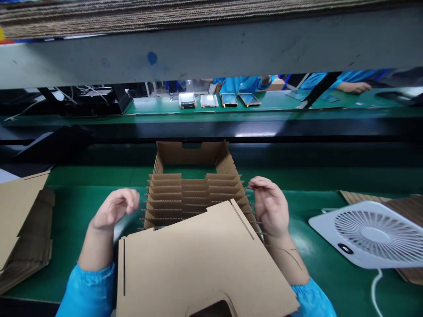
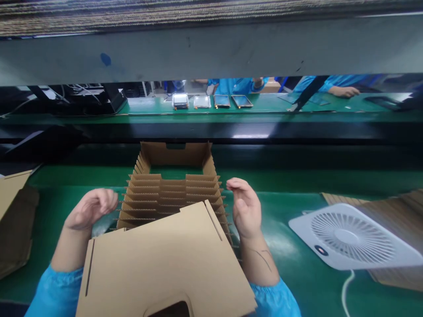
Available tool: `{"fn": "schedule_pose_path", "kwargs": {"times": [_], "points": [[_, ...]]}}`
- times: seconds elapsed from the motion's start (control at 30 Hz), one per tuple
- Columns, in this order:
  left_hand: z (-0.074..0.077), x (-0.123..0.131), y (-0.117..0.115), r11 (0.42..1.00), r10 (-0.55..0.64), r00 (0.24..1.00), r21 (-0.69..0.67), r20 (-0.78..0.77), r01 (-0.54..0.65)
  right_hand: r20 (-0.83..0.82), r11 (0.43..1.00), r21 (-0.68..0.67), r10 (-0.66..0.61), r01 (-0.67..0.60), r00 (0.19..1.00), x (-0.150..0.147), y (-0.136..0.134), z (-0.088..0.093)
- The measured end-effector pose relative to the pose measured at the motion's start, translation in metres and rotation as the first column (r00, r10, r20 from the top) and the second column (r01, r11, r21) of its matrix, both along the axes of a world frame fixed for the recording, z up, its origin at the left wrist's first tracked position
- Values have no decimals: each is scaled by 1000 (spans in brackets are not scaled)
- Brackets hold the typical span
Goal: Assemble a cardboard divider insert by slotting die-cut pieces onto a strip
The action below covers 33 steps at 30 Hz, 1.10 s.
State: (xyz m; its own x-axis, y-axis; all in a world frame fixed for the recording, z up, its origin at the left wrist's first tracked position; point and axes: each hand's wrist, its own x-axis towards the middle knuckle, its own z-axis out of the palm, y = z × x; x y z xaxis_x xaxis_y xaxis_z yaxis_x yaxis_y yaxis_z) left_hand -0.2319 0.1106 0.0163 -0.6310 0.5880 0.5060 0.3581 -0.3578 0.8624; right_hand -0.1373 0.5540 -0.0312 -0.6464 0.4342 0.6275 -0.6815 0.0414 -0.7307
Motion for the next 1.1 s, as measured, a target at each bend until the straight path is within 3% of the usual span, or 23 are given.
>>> {"fn": "schedule_pose_path", "kwargs": {"times": [0.07, 0.13, 0.2, 0.33, 0.47, 0.6, 0.7, 0.8, 0.9, 1.03, 1.1], "points": [[6, 1, -15, 972, -205, 979, -119, -9, 202, 33, 997, 65, 44, -46, 998, 1, 0, 1], [6, 2, -23, 914, -301, 953, -275, 35, 299, 83, 986, 139, 86, -97, 993, 3, -2, 1], [0, 3, -23, 879, -291, 948, -354, 132, 319, 116, 969, 200, 122, -144, 986, 4, -2, 0], [-11, 4, -16, 918, -240, 937, -255, 252, 304, 134, 954, 254, 129, -160, 982, 6, -3, 1], [-7, 1, -11, 961, -149, 964, -198, 219, 193, 134, 953, 269, 107, -140, 985, 6, -3, 6], [-2, -2, 5, 991, 119, 980, -84, 157, -107, 138, 952, 290, 57, -96, 989, 4, -4, 5], [-2, -4, 25, 916, 398, 902, -29, 168, -399, 125, 959, 284, -36, -1, 992, 2, -7, 2], [-4, -3, 39, 805, 590, 794, -24, 151, -593, 114, 975, 205, -108, 83, 988, 0, -11, 0], [-7, 1, 43, 779, 619, 757, -40, 210, -625, 110, 982, 157, -126, 107, 986, 0, -14, 0], [-8, 7, 41, 894, 430, 858, 3, 282, -449, 134, 978, 155, -160, 139, 978, 2, -14, 0], [-6, 10, 40, 892, 438, 874, 18, 210, -452, 158, 977, 149, -177, 154, 972, 3, -13, 0]]}}
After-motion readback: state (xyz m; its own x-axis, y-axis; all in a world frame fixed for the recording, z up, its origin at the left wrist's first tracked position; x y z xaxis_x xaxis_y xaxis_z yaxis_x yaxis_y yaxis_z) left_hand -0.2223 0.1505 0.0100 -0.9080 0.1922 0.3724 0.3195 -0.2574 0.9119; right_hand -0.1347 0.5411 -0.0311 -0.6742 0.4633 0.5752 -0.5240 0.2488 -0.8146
